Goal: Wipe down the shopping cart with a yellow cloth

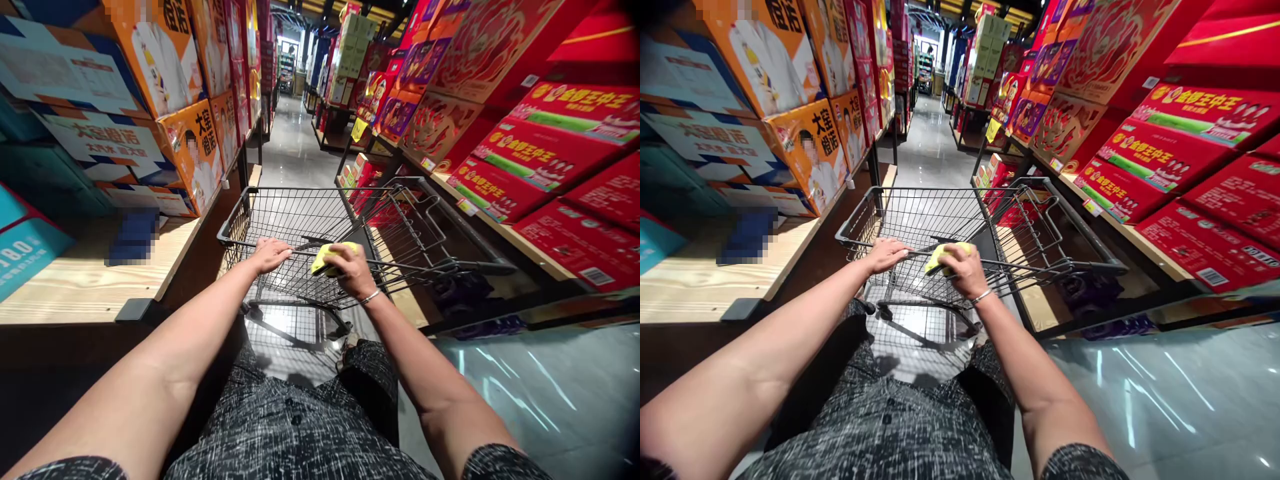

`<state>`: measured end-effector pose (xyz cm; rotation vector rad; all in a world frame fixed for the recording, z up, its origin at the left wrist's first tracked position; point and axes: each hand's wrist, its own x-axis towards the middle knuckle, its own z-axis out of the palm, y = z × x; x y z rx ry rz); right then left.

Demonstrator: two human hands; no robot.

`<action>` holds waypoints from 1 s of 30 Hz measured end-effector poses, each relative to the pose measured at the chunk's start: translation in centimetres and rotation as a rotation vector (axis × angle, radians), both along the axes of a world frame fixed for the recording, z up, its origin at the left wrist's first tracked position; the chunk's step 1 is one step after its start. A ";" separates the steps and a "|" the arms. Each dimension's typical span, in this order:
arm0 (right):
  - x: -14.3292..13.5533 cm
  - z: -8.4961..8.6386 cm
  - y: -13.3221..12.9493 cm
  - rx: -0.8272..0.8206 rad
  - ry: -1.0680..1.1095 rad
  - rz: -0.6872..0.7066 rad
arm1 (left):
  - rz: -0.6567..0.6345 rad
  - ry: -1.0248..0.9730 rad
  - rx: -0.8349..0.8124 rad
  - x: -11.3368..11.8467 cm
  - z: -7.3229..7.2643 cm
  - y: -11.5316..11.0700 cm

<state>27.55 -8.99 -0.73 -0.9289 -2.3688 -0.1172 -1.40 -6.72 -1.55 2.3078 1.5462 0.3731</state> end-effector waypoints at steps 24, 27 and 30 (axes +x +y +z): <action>-0.5 1.4 0.2 0.004 -0.367 -0.268 | 0.044 -0.056 0.047 -3.2 -0.8 1.6; -6.4 0.7 0.9 -0.018 -0.335 -0.235 | 0.043 -0.010 0.035 -3.4 -0.5 1.5; -11.6 0.4 1.4 -0.036 -0.310 -0.185 | 0.070 0.011 0.013 -3.5 -0.3 1.6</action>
